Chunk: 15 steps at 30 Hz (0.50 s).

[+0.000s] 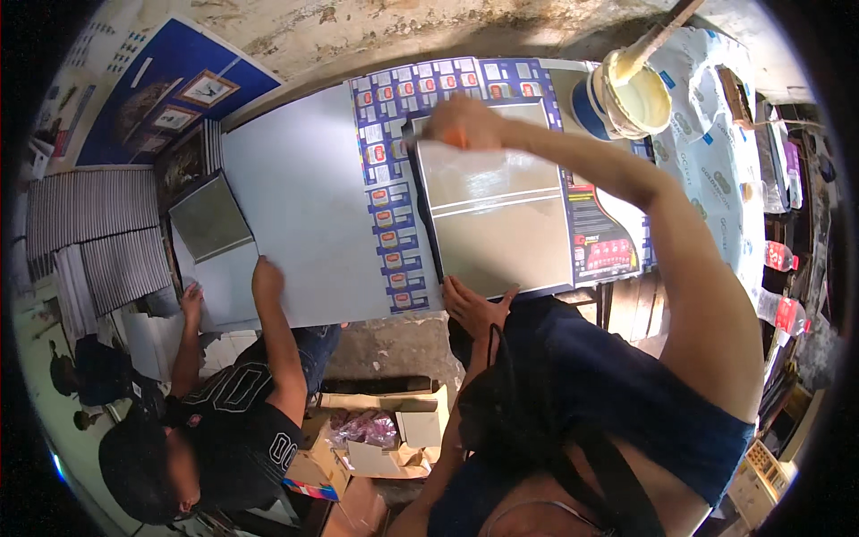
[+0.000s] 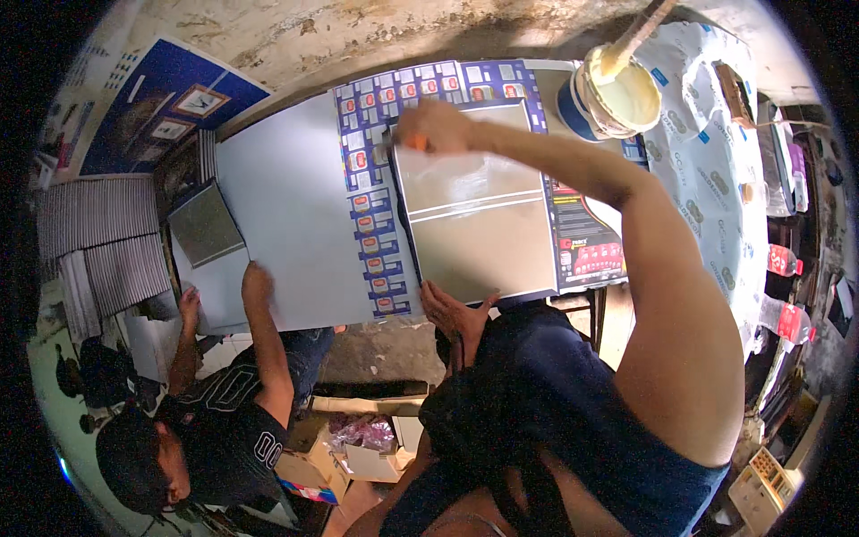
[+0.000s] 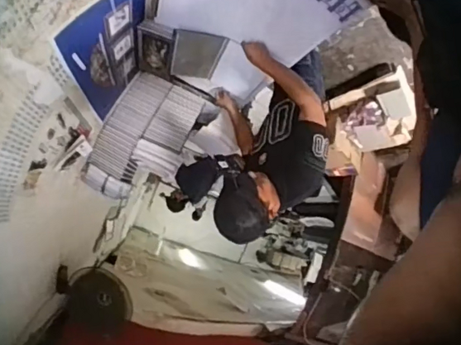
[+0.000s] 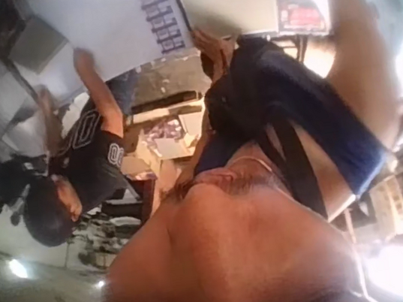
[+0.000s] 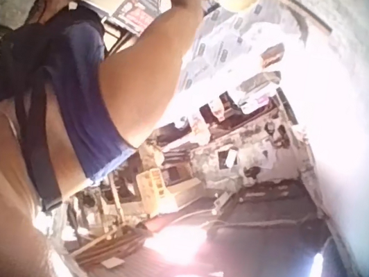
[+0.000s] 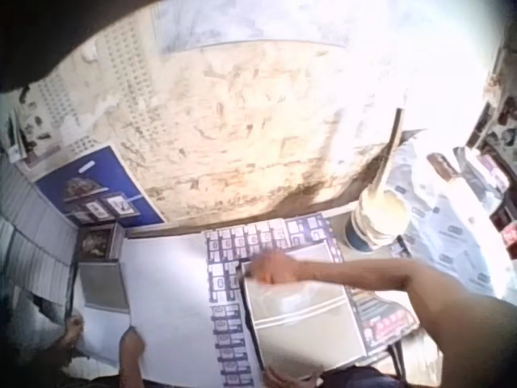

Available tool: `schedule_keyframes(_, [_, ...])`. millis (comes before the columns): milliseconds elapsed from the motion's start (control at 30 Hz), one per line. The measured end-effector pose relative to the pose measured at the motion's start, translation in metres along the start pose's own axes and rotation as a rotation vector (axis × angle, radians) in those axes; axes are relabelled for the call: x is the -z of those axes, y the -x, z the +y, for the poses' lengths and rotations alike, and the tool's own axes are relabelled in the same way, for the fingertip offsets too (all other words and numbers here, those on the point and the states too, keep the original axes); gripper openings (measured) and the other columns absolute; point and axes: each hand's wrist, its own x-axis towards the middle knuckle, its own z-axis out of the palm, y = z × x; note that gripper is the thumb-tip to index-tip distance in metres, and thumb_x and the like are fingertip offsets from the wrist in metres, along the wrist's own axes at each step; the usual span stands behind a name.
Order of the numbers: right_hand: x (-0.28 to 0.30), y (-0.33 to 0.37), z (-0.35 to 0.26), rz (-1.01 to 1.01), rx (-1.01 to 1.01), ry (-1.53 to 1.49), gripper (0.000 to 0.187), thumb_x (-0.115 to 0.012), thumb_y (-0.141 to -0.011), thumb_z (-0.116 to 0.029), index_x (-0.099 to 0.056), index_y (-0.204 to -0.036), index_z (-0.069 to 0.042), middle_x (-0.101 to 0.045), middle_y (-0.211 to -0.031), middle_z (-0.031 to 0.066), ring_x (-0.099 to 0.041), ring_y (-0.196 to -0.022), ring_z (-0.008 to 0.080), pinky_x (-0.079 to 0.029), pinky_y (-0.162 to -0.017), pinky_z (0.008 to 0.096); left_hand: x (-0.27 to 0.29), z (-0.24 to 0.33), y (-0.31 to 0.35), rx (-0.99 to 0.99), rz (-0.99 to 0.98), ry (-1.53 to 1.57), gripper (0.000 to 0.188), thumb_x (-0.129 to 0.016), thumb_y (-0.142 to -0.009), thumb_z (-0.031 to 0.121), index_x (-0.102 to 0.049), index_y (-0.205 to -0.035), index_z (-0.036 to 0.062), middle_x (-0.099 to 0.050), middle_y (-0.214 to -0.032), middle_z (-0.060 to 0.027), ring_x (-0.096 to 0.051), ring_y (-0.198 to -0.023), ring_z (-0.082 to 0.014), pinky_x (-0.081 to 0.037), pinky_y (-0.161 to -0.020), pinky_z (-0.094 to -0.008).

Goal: The person applies a liquid coating to the surface of several folder-like items using a wide brush, dipping the brush into a bucket of liquid repeatedly.

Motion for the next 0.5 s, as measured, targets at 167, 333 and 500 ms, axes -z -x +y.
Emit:
schedule_keyframes(167, [-0.021,0.109,-0.100,-0.108,-0.056,-0.170,0.030,-0.063,-0.077,-0.026,-0.064,-0.104,-0.013,-0.061,-0.100,0.0064,-0.058,-0.097,0.0251,-0.046,-0.086,0.0408,0.001,0.000,-0.001,-0.026,0.038,-0.046,0.135,-0.080,-0.056,0.072,-0.020,-0.146,-0.0099,-0.025,-0.150,-0.0267,-0.022,-0.141,-0.0436,-0.022,-0.114,-0.0568])
schedule_keyframes(333, [-0.008,0.177,-0.096,-0.320,-0.303,-0.627,0.024,-0.069,-0.084,-0.029,-0.062,-0.100,-0.013,-0.063,-0.102,0.0071,-0.058,-0.099,0.0275,-0.044,-0.093,0.0431,-0.002,-0.001,0.002,-0.022,0.012,-0.092,0.133,-0.081,-0.058,0.069,-0.020,-0.147,-0.0107,-0.027,-0.149,-0.0271,-0.022,-0.141,-0.0427,-0.020,-0.115,-0.0541])
schedule_keyframes(500, [0.021,0.171,0.004,0.056,-0.419,0.153,0.030,-0.065,-0.089,-0.039,-0.063,-0.104,-0.014,-0.064,-0.098,0.0068,-0.058,-0.102,0.0245,-0.044,-0.092,0.0467,0.002,0.005,0.010,-0.078,-0.008,-0.172,0.132,-0.079,-0.060,0.070,-0.019,-0.147,-0.0097,-0.025,-0.149,-0.0293,-0.022,-0.141,-0.0448,-0.021,-0.115,-0.0548])
